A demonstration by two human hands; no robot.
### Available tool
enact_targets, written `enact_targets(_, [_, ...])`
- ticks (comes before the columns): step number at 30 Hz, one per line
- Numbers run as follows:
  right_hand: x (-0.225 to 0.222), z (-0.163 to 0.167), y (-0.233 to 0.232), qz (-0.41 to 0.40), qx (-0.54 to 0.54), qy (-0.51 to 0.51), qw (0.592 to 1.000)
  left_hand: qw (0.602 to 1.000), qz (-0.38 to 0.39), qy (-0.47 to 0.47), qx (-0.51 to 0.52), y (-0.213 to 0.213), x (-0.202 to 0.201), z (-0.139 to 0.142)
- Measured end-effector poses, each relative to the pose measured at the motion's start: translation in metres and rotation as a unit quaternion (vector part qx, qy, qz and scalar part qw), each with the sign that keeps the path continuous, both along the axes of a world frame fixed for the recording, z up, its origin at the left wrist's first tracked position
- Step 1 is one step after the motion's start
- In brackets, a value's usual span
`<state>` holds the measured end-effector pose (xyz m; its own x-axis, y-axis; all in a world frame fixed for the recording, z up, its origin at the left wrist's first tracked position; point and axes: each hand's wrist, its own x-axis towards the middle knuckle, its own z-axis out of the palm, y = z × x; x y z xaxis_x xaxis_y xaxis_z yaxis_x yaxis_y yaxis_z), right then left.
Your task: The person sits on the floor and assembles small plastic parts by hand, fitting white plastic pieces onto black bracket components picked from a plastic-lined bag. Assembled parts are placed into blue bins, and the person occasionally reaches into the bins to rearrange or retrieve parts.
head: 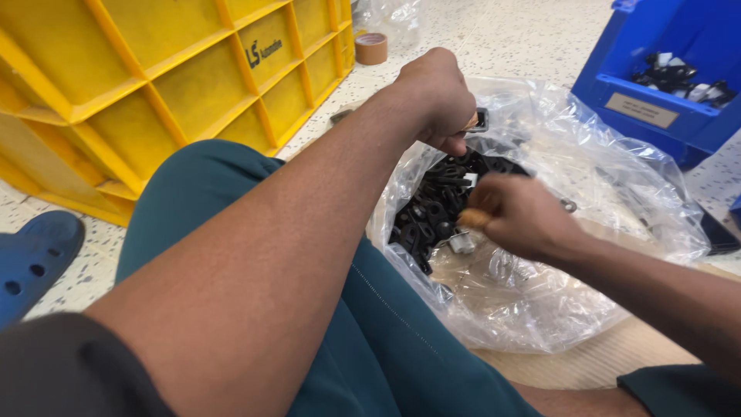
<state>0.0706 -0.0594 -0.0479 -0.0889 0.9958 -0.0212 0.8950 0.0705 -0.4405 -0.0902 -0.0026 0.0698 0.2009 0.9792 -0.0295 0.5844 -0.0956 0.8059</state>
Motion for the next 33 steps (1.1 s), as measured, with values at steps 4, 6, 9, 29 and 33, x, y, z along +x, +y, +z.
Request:
enact_targets(4, [-0.017,-0.008,-0.019,0.025,-0.024,-0.035,0.999,1.000,-0.002,0.014,-0.015,0.001,0.006,0.002])
enact_targets(6, [-0.022,-0.010,-0.025,0.018,-0.001,-0.019,1.000,1.000,0.003,0.010,-0.016,0.000,0.006,0.002])
enact_targets(9, [-0.022,-0.009,-0.030,0.010,-0.021,-0.002,1.000,0.999,-0.011,0.040,-0.013,-0.003,0.006,0.002])
enact_targets(29, [0.104,0.081,-0.074,-0.123,0.087,-0.009,0.989,0.950,-0.075,-0.217,-0.211,-0.050,0.098,-0.046])
enact_targets(33, [0.110,0.073,-0.067,-0.060,0.115,-0.016,0.991,0.930,-0.078,-0.268,-0.238,-0.047,0.097,-0.052])
